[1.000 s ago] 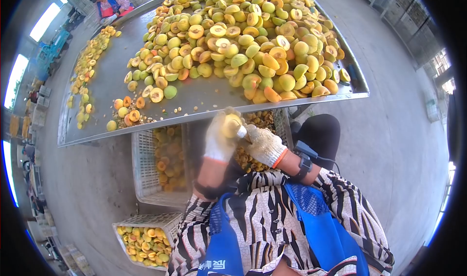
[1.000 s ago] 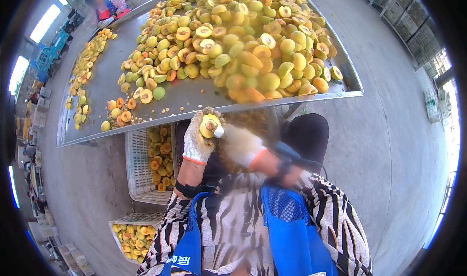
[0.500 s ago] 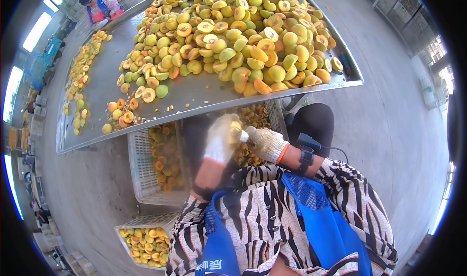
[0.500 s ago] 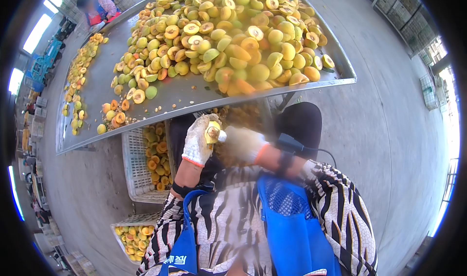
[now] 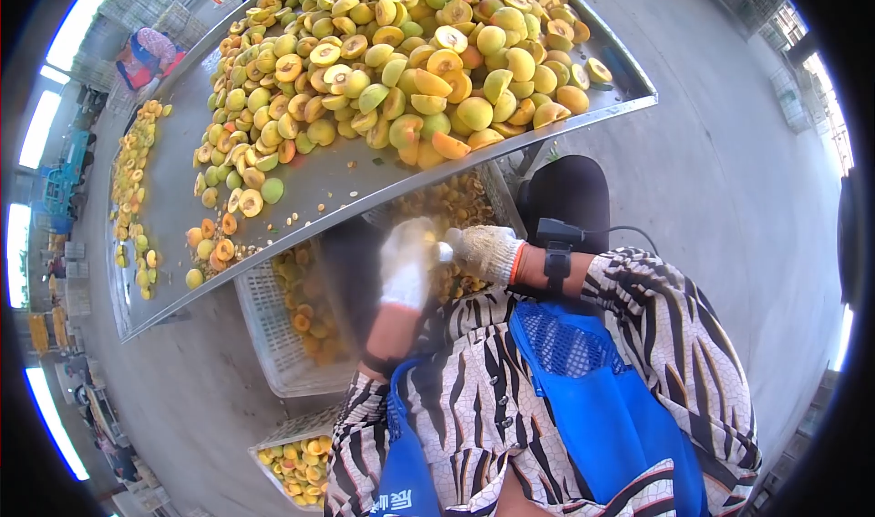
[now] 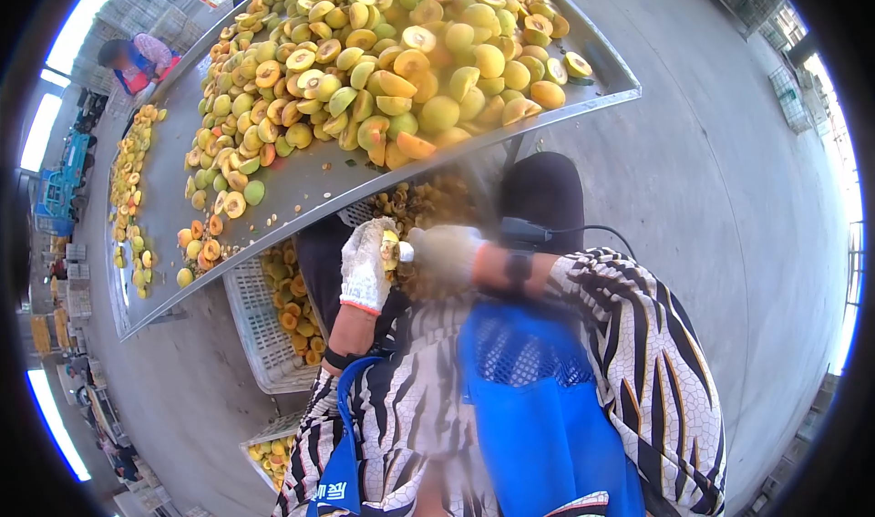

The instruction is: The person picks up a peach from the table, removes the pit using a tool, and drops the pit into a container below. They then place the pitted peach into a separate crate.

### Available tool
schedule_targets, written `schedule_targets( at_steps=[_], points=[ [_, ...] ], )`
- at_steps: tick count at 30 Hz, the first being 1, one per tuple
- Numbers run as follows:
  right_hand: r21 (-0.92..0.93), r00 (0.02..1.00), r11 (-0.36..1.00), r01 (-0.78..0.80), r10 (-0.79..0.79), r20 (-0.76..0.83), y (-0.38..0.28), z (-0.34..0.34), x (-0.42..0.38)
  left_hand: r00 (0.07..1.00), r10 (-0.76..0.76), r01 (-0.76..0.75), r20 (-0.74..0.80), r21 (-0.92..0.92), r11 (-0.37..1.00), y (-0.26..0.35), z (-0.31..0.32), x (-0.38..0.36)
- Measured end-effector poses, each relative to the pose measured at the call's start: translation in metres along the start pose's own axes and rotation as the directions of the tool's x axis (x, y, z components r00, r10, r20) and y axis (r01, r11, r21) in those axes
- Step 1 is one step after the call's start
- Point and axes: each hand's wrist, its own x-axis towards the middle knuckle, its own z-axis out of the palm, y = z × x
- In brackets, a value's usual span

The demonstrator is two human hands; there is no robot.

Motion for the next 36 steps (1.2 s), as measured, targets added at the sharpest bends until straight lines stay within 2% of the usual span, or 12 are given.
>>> schedule_targets(
  at_steps=[3,5,7,10,12,16,20,26,28,31,35,36],
  points=[
    [0.147,0.985,0.988,0.038,-0.012,-0.17,0.0,0.033,0.0,0.998,0.0,0.003,-0.058,0.052,0.999,-0.003,0.003,0.003],
    [0.139,0.995,0.99,-0.037,0.049,-0.084,-0.008,0.027,0.001,0.993,-0.033,0.036,-0.11,0.031,0.999,-0.002,0.003,0.005],
    [0.105,1.0,0.994,-0.005,0.008,-0.03,-0.004,0.02,0.002,0.954,0.295,-0.296,0.045,0.286,0.911,-0.01,-0.013,0.012],
    [0.173,0.999,0.985,-0.029,0.031,-0.007,0.008,0.035,0.013,0.947,0.319,-0.323,0.046,0.132,0.937,-0.012,-0.011,0.013],
    [0.199,0.999,0.98,-0.012,0.022,-0.044,0.007,0.043,0.014,0.994,0.072,-0.078,-0.078,-0.084,0.993,-0.005,0.001,0.006],
    [0.066,0.997,0.996,0.058,-0.054,-0.062,0.015,0.045,0.008,1.0,0.0,0.0,0.02,-0.011,1.0,-0.008,-0.005,0.004],
    [-0.064,0.996,0.997,0.033,-0.027,0.089,0.028,0.042,0.019,0.997,-0.071,0.072,0.037,-0.025,0.997,0.003,-0.005,-0.004],
    [0.355,0.996,0.934,-0.028,0.055,-0.066,-0.007,0.057,0.011,0.974,0.223,-0.209,-0.031,0.236,0.949,-0.024,-0.005,0.019],
    [0.379,0.999,0.925,0.028,-0.02,-0.025,0.0,0.054,0.013,0.984,0.178,-0.176,-0.015,0.094,0.98,-0.022,-0.015,0.017],
    [0.458,0.996,0.885,-0.085,0.084,0.024,-0.019,0.031,0.007,0.989,0.145,-0.143,0.01,-0.128,0.981,-0.021,-0.012,0.027],
    [0.487,0.993,0.866,-0.114,0.105,0.047,-0.037,0.024,0.004,0.972,0.235,-0.228,0.009,-0.209,0.951,-0.032,-0.015,0.032],
    [0.544,0.987,0.831,-0.12,0.041,0.155,-0.039,0.016,0.001,0.97,0.234,-0.219,0.059,-0.191,0.957,-0.03,-0.019,0.032]
  ],
)
